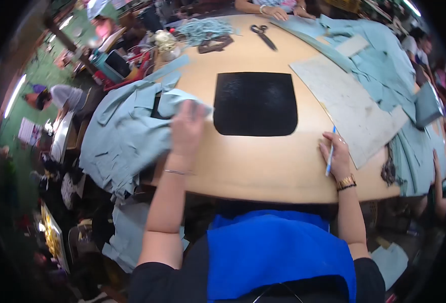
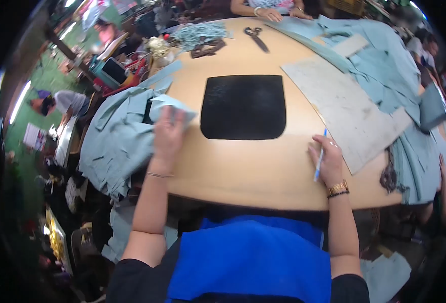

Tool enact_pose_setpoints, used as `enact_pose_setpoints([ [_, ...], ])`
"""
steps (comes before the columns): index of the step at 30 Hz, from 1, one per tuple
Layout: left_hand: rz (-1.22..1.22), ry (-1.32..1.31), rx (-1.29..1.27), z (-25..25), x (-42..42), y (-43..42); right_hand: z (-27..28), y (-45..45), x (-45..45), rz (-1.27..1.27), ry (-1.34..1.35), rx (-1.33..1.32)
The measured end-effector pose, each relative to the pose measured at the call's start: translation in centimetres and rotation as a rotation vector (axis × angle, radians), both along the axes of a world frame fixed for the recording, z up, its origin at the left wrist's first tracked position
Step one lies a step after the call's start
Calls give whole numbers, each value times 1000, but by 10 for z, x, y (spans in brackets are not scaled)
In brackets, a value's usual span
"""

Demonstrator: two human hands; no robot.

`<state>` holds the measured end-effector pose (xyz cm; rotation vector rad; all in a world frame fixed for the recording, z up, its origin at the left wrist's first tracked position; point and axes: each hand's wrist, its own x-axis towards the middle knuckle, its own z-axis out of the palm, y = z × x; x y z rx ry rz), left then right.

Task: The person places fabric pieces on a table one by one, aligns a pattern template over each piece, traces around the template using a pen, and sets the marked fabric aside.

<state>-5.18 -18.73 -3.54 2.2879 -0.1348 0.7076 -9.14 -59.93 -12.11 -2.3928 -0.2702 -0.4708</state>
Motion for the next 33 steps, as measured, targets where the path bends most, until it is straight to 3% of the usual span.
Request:
enact_pose_setpoints([
  [3,-337,248,-50,-23,-23,-101,-6,0,-2,-84,-73,130],
  [5,-519,416,283,-50,-43,-128,-10,-3,-1,-142,-47,240],
  [8,-575,281,513,-60,-74,-126,-12,-8,-1,-192,71,405],
  [10,-524,371,498,-62,-96,-108,-19,-10,1,-205,152,523],
  [11,-491,366,508,-59,-107,-100,-27,-11,4,-185,86,503],
  [14,-359,395,498,-63,-133,-79,-12,-22,6,-175,-124,-71],
  [16,-291,400,471,-70,-140,-73,-5,-30,12,-306,-99,-233],
  [17,-270,393,454,-74,-141,-71,-2,-38,14,-380,-81,-315],
  [20,-217,356,433,-79,-140,-75,0,-91,19,-917,-23,-383],
  [23,-218,293,427,-79,-131,-74,5,-137,12,-1092,282,-67],
  [26,-274,262,410,-75,-127,-74,-39,-189,29,-1005,-24,219],
  [27,-287,251,395,-74,-125,-74,-34,-190,30,-776,-127,654],
  [28,-295,243,382,-74,-125,-73,-22,-182,30,-823,-152,804],
  [30,-336,244,238,-81,-126,-68,-32,-197,40,-612,-223,1034],
  [33,-356,203,161,-90,-129,-64,11,-198,38,-623,-495,730],
])
